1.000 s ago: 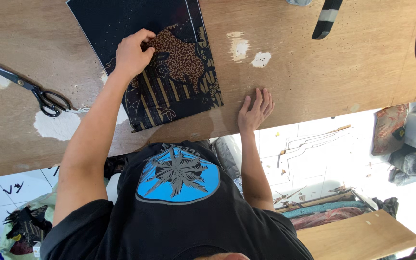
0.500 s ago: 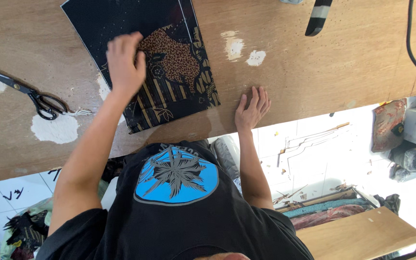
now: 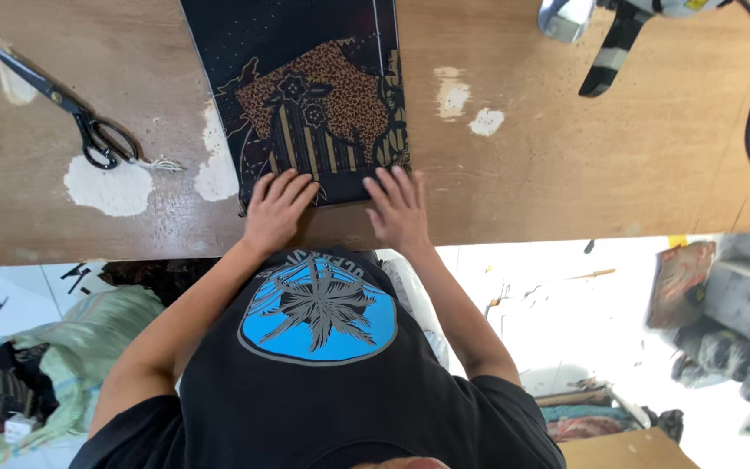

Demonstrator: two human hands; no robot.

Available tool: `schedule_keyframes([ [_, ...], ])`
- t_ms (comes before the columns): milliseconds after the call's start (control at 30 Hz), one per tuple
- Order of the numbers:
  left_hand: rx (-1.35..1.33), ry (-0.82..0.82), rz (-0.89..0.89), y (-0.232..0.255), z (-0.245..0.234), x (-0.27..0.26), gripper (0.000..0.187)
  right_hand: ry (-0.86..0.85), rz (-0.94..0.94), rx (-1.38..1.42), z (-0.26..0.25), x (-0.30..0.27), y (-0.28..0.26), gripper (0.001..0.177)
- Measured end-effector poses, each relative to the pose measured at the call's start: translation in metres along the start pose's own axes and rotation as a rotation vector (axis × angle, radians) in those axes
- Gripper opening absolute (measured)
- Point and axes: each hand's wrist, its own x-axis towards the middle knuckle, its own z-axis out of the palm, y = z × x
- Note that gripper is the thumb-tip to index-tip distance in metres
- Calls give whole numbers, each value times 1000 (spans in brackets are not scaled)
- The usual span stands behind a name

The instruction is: The person uses a handheld electric trimmer to cut a patterned fabric sheet on a wooden workbench, then switches to scissors to trim the edges. The person stacks the cut pieces and writes on a small paper note.

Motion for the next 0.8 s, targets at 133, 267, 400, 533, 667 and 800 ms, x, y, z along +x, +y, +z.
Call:
schedule_keyframes([
  [133, -97, 46, -206, -27, -10, -24, 51, -90, 21, -152, -5, 27, 7, 61],
  [267, -328, -21, -224, -49, -39, -40, 37, 36, -28, 131, -42, 40, 26, 44],
  [400, -955, -89, -268, -60, -80, -61, 16, -453, 133, 505, -98, 24, 29, 16],
  [533, -1673, -201, -643, -65, -73, -63, 34, -605, 486, 791, -110, 15, 41, 23],
  [667, -2155, 49, -854, -63, -28, -38, 36, -257, 673, 1158, -71, 21, 46, 20],
  [800, -2044, 105, -833, -75, -15, 0, 36, -83, 755, 1263, -47, 38, 53, 20],
])
